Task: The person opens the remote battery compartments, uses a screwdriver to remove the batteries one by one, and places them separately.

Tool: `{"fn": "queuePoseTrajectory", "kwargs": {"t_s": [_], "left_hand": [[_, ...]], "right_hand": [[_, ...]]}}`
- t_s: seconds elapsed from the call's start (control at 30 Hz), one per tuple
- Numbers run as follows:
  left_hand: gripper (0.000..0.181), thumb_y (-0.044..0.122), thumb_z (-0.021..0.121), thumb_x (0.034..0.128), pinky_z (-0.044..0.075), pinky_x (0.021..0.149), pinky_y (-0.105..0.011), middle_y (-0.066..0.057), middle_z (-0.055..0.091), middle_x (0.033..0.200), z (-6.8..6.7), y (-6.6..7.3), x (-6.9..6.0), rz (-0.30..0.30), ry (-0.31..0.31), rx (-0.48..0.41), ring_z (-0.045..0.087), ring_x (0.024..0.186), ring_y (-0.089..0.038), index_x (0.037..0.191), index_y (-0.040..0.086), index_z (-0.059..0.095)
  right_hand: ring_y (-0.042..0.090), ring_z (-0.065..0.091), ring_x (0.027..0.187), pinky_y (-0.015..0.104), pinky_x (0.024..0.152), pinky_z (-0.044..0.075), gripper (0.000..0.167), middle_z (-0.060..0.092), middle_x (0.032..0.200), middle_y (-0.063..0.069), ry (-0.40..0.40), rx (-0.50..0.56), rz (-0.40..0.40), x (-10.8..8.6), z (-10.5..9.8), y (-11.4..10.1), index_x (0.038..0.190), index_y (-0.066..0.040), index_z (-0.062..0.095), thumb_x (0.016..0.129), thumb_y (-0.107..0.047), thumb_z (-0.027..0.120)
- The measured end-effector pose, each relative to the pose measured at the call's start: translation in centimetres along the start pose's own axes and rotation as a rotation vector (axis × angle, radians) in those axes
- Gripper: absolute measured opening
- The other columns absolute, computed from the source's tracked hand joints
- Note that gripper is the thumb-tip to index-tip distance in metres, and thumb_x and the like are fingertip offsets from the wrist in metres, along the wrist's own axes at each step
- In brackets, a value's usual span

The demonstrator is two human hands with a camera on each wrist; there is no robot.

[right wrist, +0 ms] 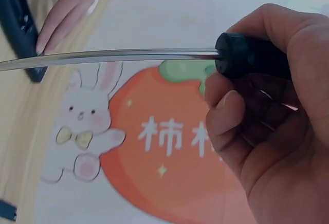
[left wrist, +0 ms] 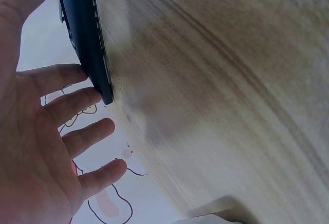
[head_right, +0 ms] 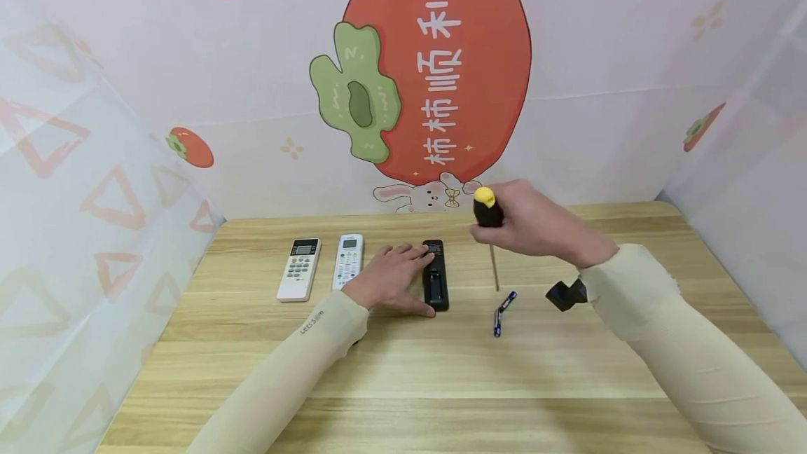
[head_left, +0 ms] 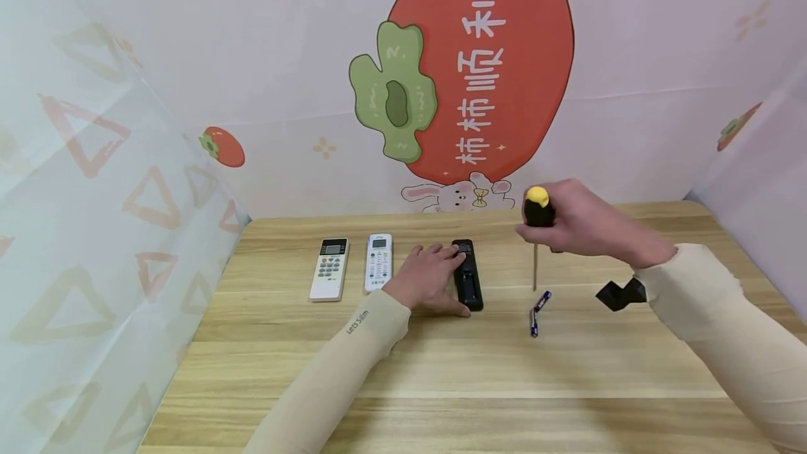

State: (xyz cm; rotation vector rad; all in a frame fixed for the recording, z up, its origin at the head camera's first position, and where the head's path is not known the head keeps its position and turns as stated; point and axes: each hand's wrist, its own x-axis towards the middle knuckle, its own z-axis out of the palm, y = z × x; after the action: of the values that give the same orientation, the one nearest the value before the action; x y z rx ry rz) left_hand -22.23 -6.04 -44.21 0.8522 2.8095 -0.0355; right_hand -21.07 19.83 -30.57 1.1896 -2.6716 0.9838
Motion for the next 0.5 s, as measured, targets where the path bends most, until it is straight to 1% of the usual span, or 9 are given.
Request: {"fn": "queuePoseTrajectory", "kwargs": {"t_s": [0.07,0.17,0.27,0.4,0.5], "left_hand": [[0.105,0.078,0.07,0.0744,0.025,0.119,-0.054,0.001,0.031,0.164,0.0,0.0,0.0,0.001,-0.002,0.0,0.03,0.149,-0.027,0.158,0.023,0.039],[0.105,0.078,0.07,0.075,0.024,0.119,-0.054,0.001,0.031,0.164,-0.1,0.0,-0.1,0.0,-0.007,-0.001,0.03,0.149,-0.027,0.158,0.022,0.038],[0.104,0.077,0.07,0.0753,0.024,0.119,-0.054,0.0,0.031,0.164,-0.2,0.1,-0.1,-0.003,-0.01,-0.003,0.03,0.149,-0.027,0.158,0.022,0.038],[0.104,0.077,0.07,0.0753,0.024,0.119,-0.054,0.0,0.031,0.164,-0.2,0.1,-0.1,-0.006,-0.008,-0.005,0.03,0.149,-0.027,0.158,0.022,0.038],[0.105,0.078,0.07,0.075,0.024,0.119,-0.054,0.001,0.031,0.164,-0.2,0.2,-0.2,-0.009,-0.006,-0.003,0.03,0.149,-0.027,0.158,0.023,0.038]], "right_hand": [[0.008,0.055,0.05,0.027,0.053,0.049,0.024,0.056,0.063,-0.008,-0.031,-0.014,0.07,-0.2,-0.4,0.4,0.075,-0.014,0.057,0.087,-0.005,0.076],[0.01,0.05,0.051,0.027,0.052,0.044,0.025,0.053,0.06,-0.006,-0.068,-0.053,0.166,-0.5,-0.8,1.3,0.072,-0.011,0.054,0.087,-0.006,0.073],[0.012,0.045,0.052,0.027,0.053,0.04,0.025,0.048,0.059,-0.003,-0.097,-0.084,0.247,-0.8,-1.0,2.3,0.07,-0.011,0.052,0.086,-0.006,0.07],[0.011,0.043,0.052,0.027,0.053,0.038,0.025,0.045,0.059,-0.003,-0.152,-0.113,0.302,-1.3,-1.2,3.8,0.07,-0.01,0.051,0.086,-0.008,0.07],[0.012,0.045,0.053,0.027,0.052,0.039,0.023,0.049,0.061,-0.002,-0.226,-0.096,0.35,-1.7,-1.2,4.8,0.073,-0.009,0.054,0.089,-0.011,0.07]]}}
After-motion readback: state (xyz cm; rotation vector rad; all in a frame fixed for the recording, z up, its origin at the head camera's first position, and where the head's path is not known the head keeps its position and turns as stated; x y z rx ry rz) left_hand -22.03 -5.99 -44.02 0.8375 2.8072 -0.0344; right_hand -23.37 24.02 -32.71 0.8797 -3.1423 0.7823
